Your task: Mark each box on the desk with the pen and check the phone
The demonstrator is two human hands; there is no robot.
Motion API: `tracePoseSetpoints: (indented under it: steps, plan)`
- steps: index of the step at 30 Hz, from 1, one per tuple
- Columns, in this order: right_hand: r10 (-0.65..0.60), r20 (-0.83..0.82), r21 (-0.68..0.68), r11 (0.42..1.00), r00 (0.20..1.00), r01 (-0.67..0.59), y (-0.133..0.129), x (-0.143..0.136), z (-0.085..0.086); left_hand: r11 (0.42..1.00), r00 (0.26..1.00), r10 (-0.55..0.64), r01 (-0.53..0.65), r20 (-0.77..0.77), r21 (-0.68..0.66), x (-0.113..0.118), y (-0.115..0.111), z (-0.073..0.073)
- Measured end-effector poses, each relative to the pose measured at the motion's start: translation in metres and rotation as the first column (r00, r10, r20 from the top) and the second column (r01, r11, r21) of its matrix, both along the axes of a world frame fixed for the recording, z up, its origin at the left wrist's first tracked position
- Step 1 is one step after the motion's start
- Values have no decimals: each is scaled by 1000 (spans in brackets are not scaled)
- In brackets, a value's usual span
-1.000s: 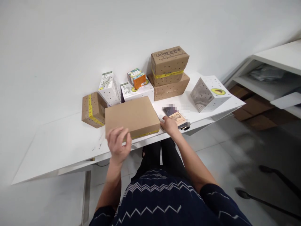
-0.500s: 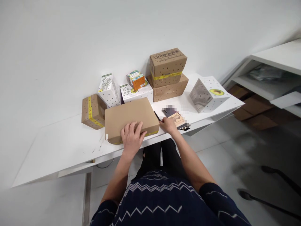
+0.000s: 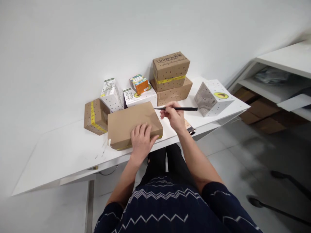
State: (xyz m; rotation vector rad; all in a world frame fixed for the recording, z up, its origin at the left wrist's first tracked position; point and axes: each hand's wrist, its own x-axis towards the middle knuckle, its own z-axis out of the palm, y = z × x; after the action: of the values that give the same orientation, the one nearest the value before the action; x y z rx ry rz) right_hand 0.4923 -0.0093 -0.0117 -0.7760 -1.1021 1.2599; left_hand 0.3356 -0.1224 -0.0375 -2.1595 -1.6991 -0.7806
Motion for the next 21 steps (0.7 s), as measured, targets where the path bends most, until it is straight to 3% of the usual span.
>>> tracePoseSetpoints:
  steps: [4, 8, 13, 21]
  plan:
    - [150, 183, 61, 985, 972, -164, 5, -32, 8, 998, 995, 59, -57, -86, 31, 9, 2, -13]
    - [95, 330, 74, 989, 939, -126, 12, -45, -1, 991, 978, 132, -125, -162, 47, 12, 1, -17]
    - [51, 478, 139, 981, 877, -132, 9, -42, -2, 985, 970, 152, -133, -192, 106, 12, 1, -18]
    - [15, 572, 190, 970, 820, -150, 8, -43, 1, 984, 966, 153, -130, -207, 122, 12, 1, -20]
